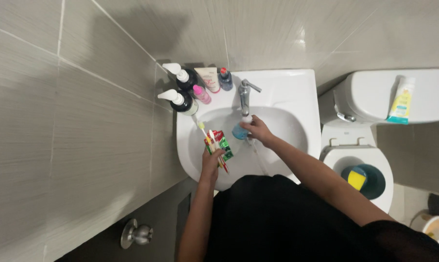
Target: The person rinses various toiletries and bathroom items under running water in a sink. They wash a white tube, a blue bottle, a green sachet, and two toothbrushes, then place them back on the sink counter.
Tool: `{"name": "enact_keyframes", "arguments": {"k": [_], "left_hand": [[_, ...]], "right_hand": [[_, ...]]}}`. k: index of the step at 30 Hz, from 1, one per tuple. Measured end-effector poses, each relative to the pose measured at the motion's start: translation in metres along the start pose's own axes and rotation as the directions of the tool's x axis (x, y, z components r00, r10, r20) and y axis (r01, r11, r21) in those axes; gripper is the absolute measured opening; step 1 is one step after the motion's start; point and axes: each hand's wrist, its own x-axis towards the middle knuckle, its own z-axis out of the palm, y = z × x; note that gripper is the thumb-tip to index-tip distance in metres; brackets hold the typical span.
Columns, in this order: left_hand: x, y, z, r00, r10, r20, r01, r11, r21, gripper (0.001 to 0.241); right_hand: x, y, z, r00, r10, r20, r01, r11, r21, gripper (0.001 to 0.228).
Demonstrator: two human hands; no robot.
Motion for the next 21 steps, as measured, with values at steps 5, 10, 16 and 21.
{"name": "enact_keyframes", "arguments": {"k": [5, 10, 16, 21], "left_hand": [[0.001, 0.002, 0.004, 1.000, -0.012, -0.002, 0.012, 1.000, -0.018, 0.061], [-0.017, 0.026, 0.018, 0.999, -0.015, 0.038, 0.016, 1.000, -0.004, 0.059], [-0.021, 0.023, 0.022, 0.998, -0.049, 0.037, 0.048, 0.999, 0.016, 0.061], [-0.023, 0.025, 0.028, 0.991, -0.073, 0.116, 0.064, 0.995, 0.078, 0.060]], "right_hand": [[-0.016, -0.026, 0.002, 0.999, -0.024, 0.031, 0.026, 0.995, -0.097, 0.064], [-0.034, -0.039, -0.013, 0.970, -0.226, -0.085, 0.140, 0.813, -0.565, 0.056], [-0.102, -0.120, -0.038, 0.883, -0.434, -0.180, 0.222, 0.722, -0.655, 0.057], [-0.103, -0.163, -0.066, 0.685, -0.699, -0.204, 0.361, 0.569, -0.739, 0.047]]}}
